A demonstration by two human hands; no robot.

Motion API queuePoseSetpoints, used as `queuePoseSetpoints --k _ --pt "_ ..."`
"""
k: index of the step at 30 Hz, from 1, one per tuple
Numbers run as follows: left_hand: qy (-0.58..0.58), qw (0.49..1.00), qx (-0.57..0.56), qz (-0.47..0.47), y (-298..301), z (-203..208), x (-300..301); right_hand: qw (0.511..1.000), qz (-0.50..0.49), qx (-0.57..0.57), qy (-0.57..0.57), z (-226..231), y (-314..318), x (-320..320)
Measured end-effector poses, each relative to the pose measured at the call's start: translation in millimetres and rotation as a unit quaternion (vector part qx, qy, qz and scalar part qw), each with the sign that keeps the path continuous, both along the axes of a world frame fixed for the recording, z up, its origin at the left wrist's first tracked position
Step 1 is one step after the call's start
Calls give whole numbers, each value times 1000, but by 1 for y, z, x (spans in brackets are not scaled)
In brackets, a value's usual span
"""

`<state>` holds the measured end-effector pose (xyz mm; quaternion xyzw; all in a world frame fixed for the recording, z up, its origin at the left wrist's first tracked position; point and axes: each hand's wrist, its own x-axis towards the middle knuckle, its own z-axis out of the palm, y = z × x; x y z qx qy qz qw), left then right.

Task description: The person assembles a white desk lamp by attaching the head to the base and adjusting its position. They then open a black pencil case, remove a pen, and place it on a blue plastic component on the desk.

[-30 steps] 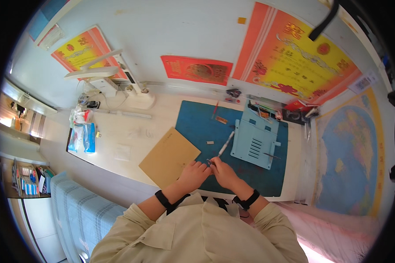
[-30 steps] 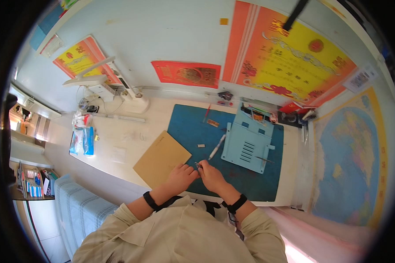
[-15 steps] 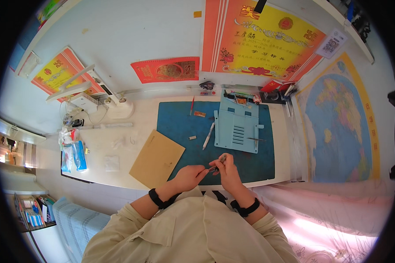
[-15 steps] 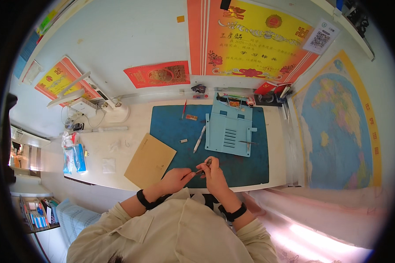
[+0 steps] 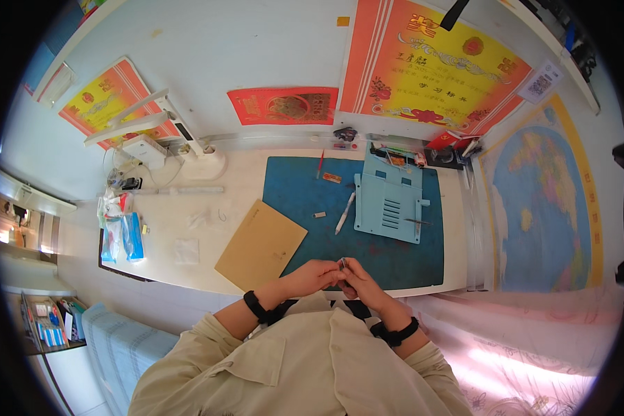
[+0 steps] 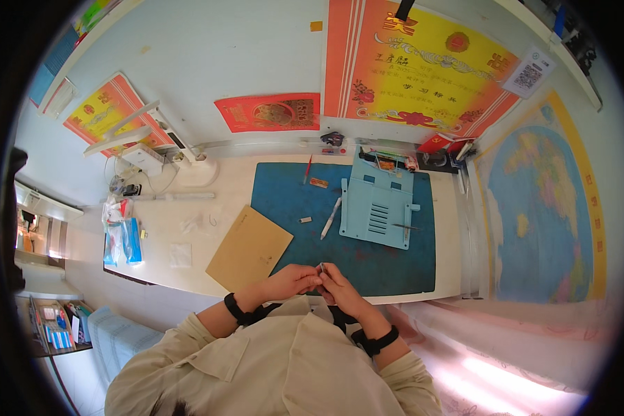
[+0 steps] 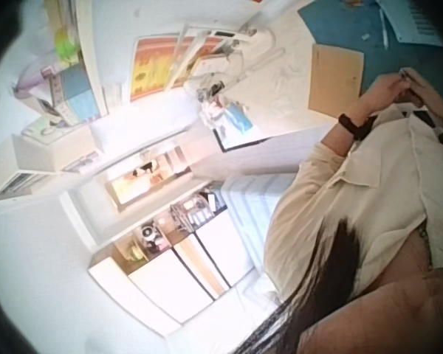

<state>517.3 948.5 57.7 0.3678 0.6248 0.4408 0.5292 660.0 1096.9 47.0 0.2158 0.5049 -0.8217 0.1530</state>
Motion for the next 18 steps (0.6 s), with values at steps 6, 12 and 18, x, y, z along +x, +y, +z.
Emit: queuePoseSetpoints --k 6,12,18 --pt "77 989 6 126 31 -15 12 996 45 -46 58 18 27 1" --pt "37 982 67 174 65 -25 29 996 1 67 51 6 50 7" --pt "-97 974 71 194 77 -22 33 996 66 64 19 2 77 6"
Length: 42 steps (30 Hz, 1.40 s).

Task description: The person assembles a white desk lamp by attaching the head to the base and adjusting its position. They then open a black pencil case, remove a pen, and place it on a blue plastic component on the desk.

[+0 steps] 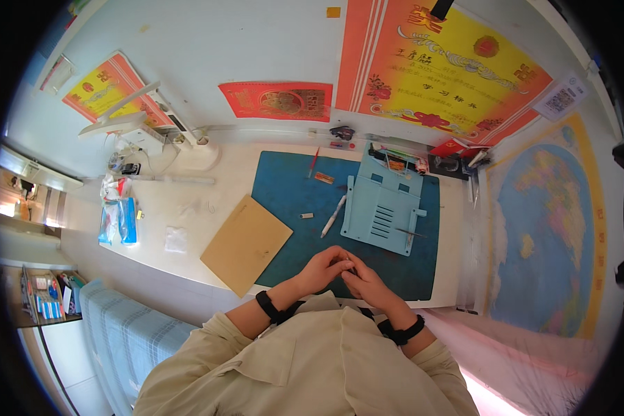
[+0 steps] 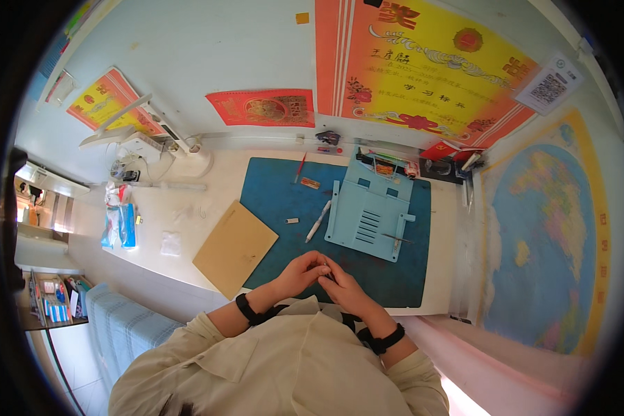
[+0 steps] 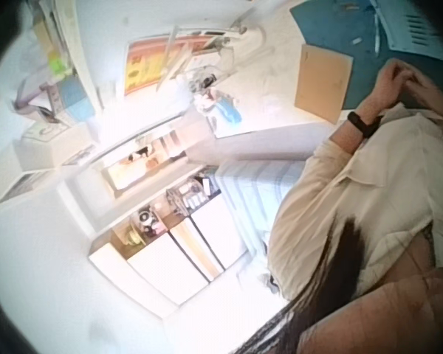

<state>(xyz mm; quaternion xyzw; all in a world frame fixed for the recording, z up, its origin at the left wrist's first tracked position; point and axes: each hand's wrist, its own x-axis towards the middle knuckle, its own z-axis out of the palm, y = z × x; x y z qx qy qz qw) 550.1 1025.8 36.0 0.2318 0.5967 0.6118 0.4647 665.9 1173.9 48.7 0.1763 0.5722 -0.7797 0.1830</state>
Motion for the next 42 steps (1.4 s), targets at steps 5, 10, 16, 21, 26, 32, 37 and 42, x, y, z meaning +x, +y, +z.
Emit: queuePoseSetpoints --k 5,10,16,21,26,32,37,42 --pt "383 916 -101 -68 -1 -13 -3 987 101 114 -42 -2 9 3" --pt "492 852 -177 37 0 -64 -52 980 45 193 0 -42 19 12" --pt "543 808 -223 61 -5 -95 -115 915 -33 400 -35 -83 43 29" --pt "494 859 -129 43 -2 -71 -115 912 -38 406 -38 -86 46 36" --pt "-14 996 11 85 -6 -17 -76 922 -77 378 13 -86 38 30" --pt "-245 953 160 83 -6 30 -51 922 -74 379 38 -83 29 16" --pt "-397 897 163 107 -1 11 -60 959 -42 278 -30 -81 29 5" --pt "-301 942 18 149 -1 -30 -72 969 -78 227 -54 -85 32 1"
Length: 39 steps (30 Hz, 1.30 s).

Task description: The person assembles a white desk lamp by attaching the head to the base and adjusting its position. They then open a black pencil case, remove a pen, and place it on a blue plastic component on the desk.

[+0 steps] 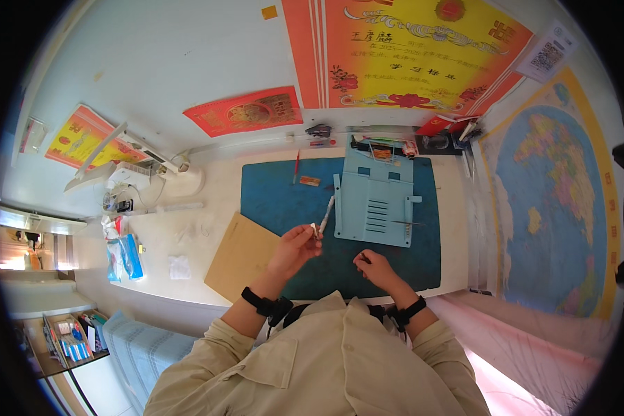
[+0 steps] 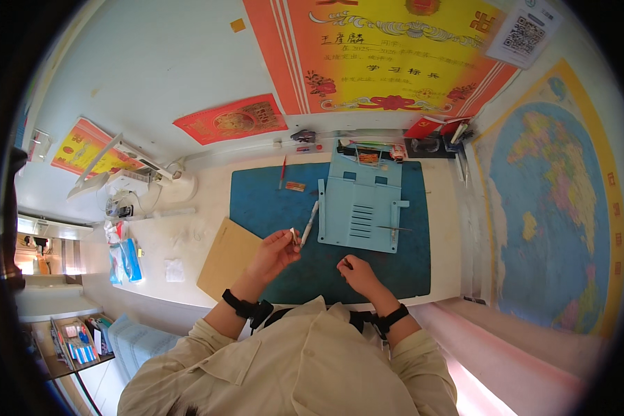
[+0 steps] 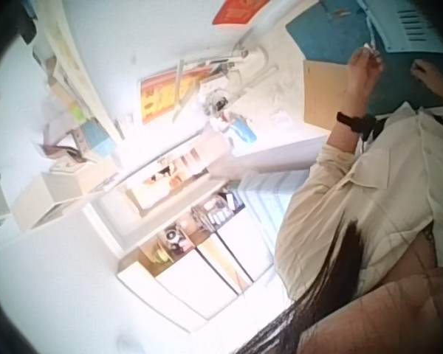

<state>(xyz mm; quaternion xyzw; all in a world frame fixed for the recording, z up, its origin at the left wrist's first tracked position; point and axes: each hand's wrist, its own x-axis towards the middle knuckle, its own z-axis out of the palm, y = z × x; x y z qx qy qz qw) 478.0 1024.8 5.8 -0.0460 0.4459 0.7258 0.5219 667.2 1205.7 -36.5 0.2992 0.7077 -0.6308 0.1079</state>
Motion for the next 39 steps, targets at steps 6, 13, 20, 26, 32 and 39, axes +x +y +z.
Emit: queuePoseSetpoints --k 6,13,20,26,32,39 --pt "479 794 -339 -159 25 -55 -23 1000 -1 22 -20 -3 4 2" --pt "644 592 -417 -247 70 -54 -10 998 -3 51 -41 -5 0 2" --pt "695 475 -440 -313 58 -45 -18 991 -65 96 65 26 35 18" --pt "754 455 -406 -244 46 -50 -14 936 -230 263 50 21 114 19" --pt "718 440 -473 -258 47 -67 -25 916 -263 303 18 -13 163 0" --pt "715 466 -498 -155 44 -55 -46 959 -168 225 -46 -14 183 -33"
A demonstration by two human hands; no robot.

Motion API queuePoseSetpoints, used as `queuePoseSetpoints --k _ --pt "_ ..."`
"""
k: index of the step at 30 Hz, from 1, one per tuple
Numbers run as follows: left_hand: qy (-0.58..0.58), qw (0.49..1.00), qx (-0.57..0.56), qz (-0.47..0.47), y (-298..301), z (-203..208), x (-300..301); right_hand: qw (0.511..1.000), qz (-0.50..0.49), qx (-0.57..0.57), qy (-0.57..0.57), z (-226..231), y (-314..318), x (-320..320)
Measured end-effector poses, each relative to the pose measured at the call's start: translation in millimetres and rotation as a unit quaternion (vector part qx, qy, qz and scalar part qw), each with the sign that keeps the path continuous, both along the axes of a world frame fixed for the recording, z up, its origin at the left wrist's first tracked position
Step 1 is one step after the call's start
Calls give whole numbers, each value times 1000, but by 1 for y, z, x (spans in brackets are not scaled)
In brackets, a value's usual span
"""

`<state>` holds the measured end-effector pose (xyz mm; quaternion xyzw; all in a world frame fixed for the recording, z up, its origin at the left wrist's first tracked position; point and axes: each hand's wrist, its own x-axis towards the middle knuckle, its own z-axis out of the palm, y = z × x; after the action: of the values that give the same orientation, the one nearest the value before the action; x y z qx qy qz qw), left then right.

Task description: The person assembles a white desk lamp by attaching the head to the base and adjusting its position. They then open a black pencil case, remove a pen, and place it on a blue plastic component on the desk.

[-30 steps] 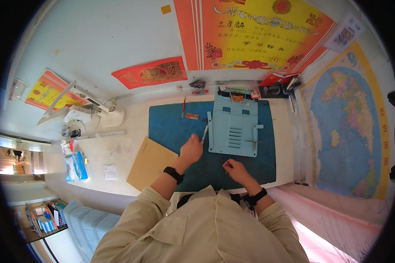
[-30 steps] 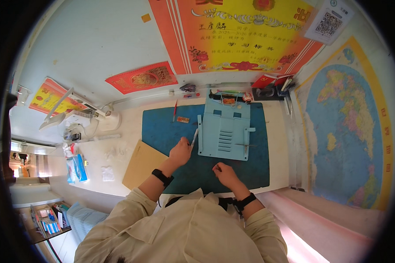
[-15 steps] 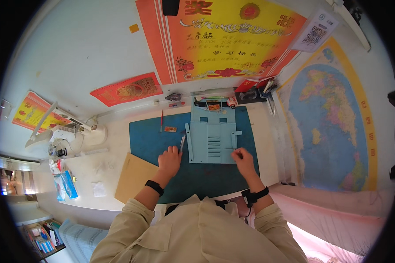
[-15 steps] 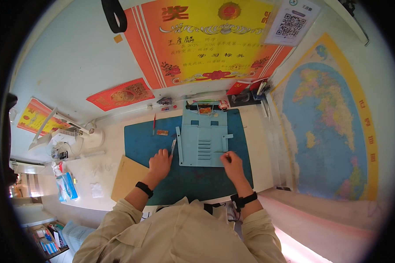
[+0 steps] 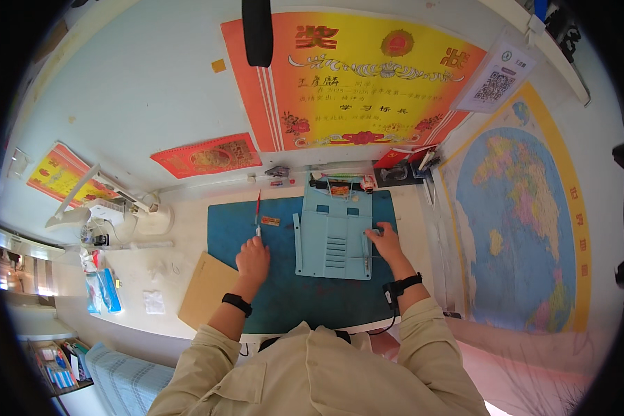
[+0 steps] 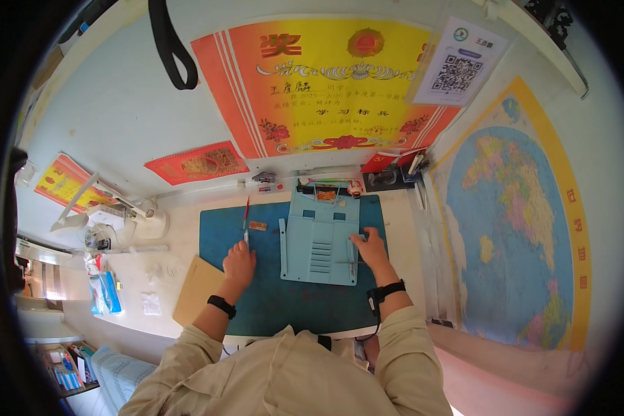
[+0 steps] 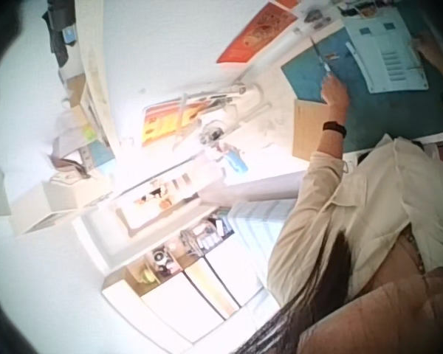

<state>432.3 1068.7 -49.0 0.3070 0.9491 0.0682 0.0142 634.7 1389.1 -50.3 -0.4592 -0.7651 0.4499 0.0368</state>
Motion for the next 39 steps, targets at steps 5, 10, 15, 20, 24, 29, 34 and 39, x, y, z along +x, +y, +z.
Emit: queuePoseSetpoints --k 5,10,15,20,24,29,34,39 --pt "-325 909 261 -9 39 3 20 997 68 -25 -13 4 -13 0" --pt "-361 912 191 -17 49 -2 35 997 71 -41 -12 9 -29 11" --pt "-400 911 100 -14 8 8 62 990 111 -87 -27 29 -62 44" --pt "-413 908 66 5 -23 23 80 988 149 -40 -32 29 -72 63" --pt "-398 917 31 1 -27 32 82 981 92 165 43 12 -44 60" --pt "-285 958 28 -2 -12 45 74 925 186 330 28 3 -15 46" --pt "-222 960 160 -58 10 45 49 916 207 343 24 10 -3 22" --pt "-361 885 295 2 51 17 30 974 90 172 118 -10 22 -41"
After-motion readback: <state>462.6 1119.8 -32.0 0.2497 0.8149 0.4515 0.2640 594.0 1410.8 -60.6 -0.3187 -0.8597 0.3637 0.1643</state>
